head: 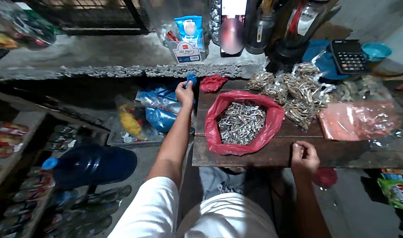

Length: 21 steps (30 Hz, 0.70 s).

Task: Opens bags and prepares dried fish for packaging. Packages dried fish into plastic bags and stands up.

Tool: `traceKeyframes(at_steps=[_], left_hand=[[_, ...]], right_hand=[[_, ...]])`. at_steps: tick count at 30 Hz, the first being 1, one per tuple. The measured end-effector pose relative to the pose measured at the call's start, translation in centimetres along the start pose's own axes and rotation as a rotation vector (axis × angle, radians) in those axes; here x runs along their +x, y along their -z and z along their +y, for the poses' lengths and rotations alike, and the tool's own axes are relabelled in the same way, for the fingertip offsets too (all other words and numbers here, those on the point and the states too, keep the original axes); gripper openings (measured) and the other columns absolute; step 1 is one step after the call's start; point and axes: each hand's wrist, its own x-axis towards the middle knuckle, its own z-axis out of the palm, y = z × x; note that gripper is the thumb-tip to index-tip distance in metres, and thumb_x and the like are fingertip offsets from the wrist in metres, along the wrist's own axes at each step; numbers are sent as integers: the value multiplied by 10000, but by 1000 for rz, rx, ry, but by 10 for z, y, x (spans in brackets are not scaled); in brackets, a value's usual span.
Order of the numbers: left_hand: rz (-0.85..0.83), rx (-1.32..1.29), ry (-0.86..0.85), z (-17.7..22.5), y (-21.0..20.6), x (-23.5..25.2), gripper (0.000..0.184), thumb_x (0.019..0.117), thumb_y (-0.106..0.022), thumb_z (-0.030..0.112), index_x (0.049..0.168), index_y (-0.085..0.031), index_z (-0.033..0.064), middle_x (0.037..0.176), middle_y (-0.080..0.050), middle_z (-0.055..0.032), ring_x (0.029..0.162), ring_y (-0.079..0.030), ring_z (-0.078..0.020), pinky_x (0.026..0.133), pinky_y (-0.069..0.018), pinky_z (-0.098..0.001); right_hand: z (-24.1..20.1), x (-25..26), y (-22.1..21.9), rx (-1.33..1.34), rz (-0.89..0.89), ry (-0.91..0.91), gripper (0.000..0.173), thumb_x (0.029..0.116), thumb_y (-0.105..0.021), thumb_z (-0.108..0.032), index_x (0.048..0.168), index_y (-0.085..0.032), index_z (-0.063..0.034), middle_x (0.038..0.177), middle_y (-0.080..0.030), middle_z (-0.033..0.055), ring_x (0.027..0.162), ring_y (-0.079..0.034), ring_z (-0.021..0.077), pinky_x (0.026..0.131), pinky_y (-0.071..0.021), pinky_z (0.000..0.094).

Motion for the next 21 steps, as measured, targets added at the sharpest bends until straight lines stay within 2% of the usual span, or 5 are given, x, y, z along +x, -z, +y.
traceKeyframes(at_steps=[2,4,12,17,21], left_hand=[[-12,27,16,2,-3,1,301,989,-653,219,1184,-685,-8,1141,-684,-193,1077,-645,-289,972,-481,-489],[-17,50,28,3,-5,2,306,983,-663,241,1171,-691,1,1122,-689,-185,1054,-651,-291,959,-484,-501],[14,-19,142,18,-28,-5,273,992,-651,254,1063,-676,-9,981,-670,-151,913,-632,-244,863,-498,-465],[-78,181,44,30,-21,-14,333,1020,-596,285,1183,-688,10,1136,-697,-183,1081,-656,-310,969,-482,-534],[-149,350,-79,35,-16,-24,395,1053,-510,286,1292,-650,5,1294,-643,-225,1241,-595,-370,1057,-430,-568]], right_hand=[[1,-2,-8,-123,52,87,242,975,-561,-73,988,-687,134,812,-676,232,671,-614,174,662,-511,249],[1,-2,-11,-204,52,137,252,976,-553,-99,967,-699,107,781,-673,226,626,-618,243,614,-515,322],[-8,-2,-8,-210,-19,19,260,975,-545,-87,991,-705,116,796,-678,248,642,-637,311,628,-527,428],[-1,-4,-11,-196,42,119,282,980,-544,-126,962,-700,107,747,-662,217,618,-623,262,608,-522,368],[2,-4,-10,-182,27,141,314,992,-537,-166,973,-693,106,752,-663,206,627,-622,244,615,-522,353]])
